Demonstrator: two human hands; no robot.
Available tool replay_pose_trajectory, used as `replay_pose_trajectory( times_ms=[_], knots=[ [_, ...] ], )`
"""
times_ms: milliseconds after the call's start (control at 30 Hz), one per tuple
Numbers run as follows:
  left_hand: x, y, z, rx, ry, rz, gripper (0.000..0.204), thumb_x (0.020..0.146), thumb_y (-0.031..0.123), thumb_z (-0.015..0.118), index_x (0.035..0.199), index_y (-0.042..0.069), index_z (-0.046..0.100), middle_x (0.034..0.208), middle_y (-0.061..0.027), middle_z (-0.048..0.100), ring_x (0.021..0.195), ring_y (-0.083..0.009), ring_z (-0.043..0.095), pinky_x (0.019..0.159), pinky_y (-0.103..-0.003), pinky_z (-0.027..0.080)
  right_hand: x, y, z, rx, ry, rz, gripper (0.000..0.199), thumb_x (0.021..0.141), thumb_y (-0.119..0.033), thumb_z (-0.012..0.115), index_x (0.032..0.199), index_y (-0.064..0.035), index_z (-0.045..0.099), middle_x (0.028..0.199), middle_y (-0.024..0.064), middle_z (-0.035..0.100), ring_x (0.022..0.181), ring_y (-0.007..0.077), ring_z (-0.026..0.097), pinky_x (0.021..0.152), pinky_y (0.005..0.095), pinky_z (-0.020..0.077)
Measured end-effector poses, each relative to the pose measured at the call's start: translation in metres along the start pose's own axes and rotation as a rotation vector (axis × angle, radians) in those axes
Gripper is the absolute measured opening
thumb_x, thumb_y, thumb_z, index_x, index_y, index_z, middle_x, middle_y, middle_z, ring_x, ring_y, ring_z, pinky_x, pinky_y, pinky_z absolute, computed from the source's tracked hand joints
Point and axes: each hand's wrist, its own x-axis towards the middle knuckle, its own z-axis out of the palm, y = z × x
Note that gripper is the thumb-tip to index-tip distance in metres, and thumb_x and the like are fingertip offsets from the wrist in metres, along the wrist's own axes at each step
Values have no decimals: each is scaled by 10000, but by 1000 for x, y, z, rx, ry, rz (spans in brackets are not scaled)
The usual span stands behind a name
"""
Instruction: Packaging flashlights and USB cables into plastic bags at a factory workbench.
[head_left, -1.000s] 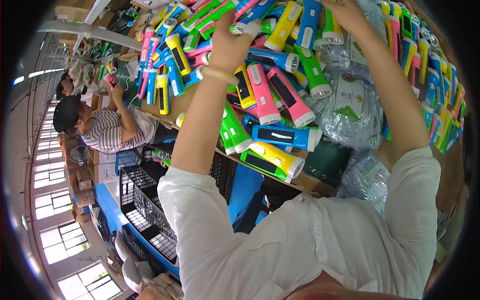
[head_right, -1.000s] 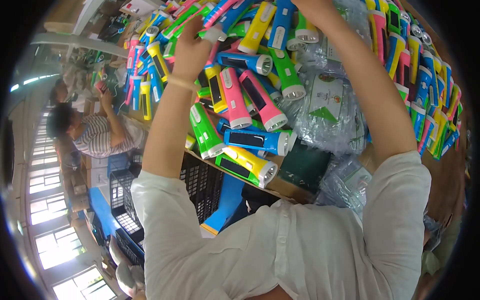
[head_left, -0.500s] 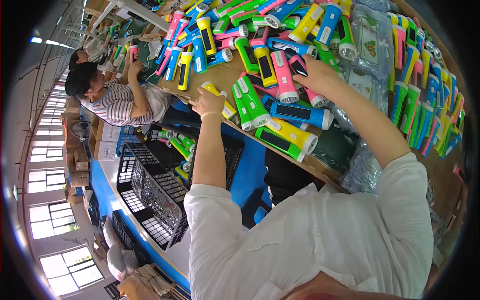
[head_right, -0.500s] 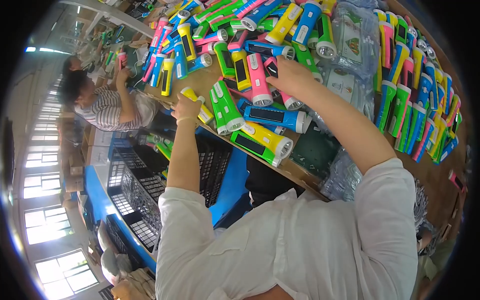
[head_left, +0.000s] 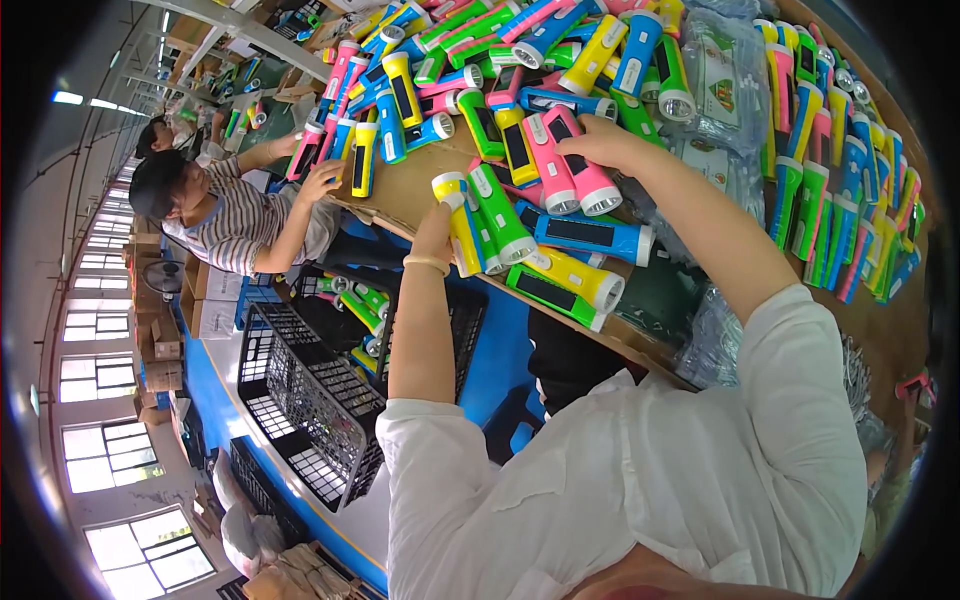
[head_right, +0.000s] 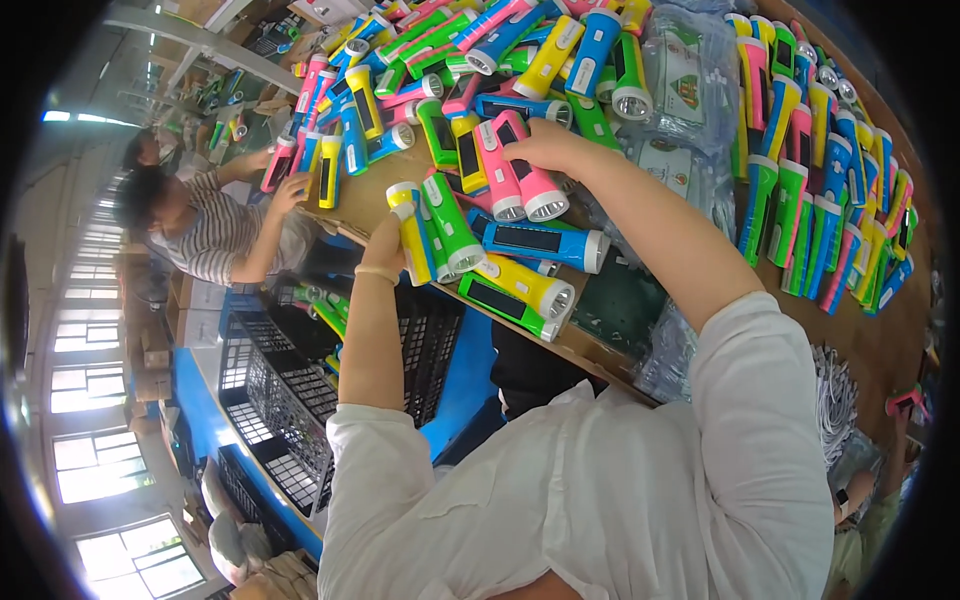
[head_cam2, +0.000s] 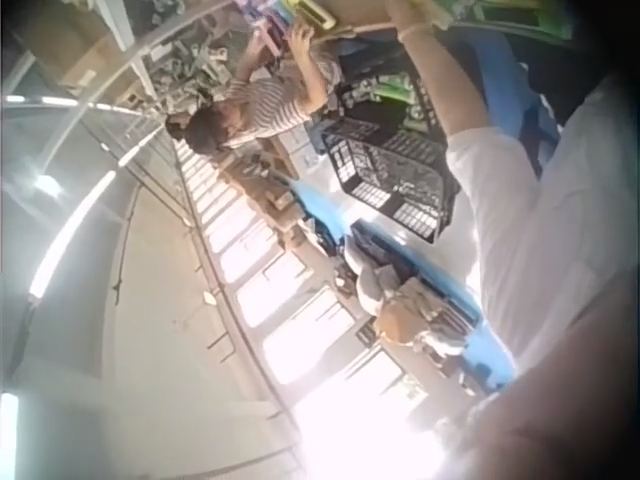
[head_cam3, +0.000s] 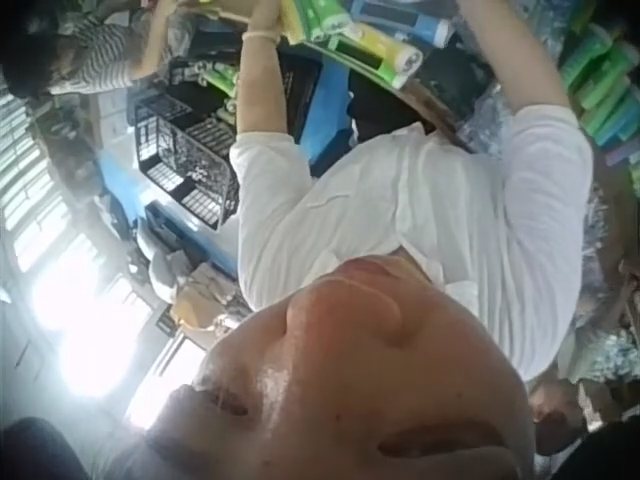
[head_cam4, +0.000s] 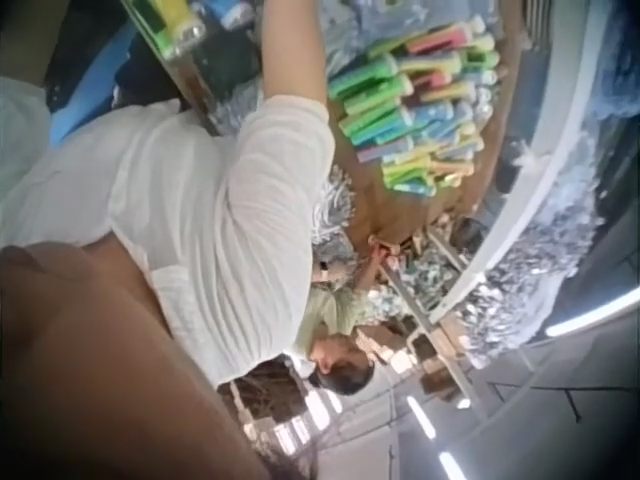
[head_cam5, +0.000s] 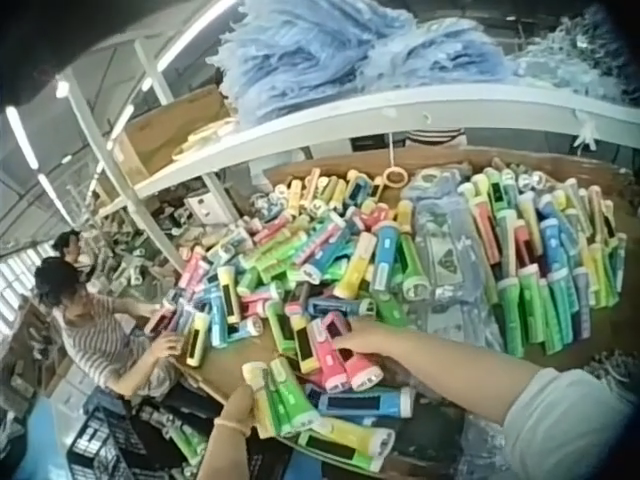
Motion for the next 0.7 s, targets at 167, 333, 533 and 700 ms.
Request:
replay_pose_trajectory(
  times_ms=[167, 333, 533, 700],
  knots=[
    [-16, -9, 29, -40, -148, -87, 438, 919, 261, 701, 1286, 84, 542, 1086, -81, 662, 950, -233, 680, 821, -413, 579, 6, 5, 4, 48, -119, 1, 590, 798, -402, 789, 1193, 13, 647, 1082, 131, 696, 929, 205, 674, 797, 339, 537],
    [-21, -5, 36, -100, -250, -109, 485, 933, 294, 716, 1324, 76, 526, 1147, -108, 672, 1013, -263, 686, 880, -421, 583, -10, -11, 7, 177, -175, -29, 545, 824, -397, 800, 1224, -56, 654, 1119, 96, 700, 987, 194, 668, 865, 341, 516],
    [-27, -5, 54, -207, -289, -59, 473, 923, 276, 729, 1308, 90, 527, 1114, -78, 660, 973, -234, 680, 841, -393, 579, -8, -3, 3, 270, -204, -72, 588, 719, -309, 889, 1194, -62, 647, 1084, 101, 706, 941, 212, 688, 844, 366, 532],
    [-34, 6, 78, -155, -295, 44, 467, 921, 230, 728, 1316, 64, 541, 1126, -82, 675, 994, -219, 688, 852, -376, 576, -27, -25, 20, 517, -502, 46, 697, 730, -135, 887, 1342, -122, 552, 1230, 98, 668, 1079, 233, 675, 943, 401, 534]
  ],
)
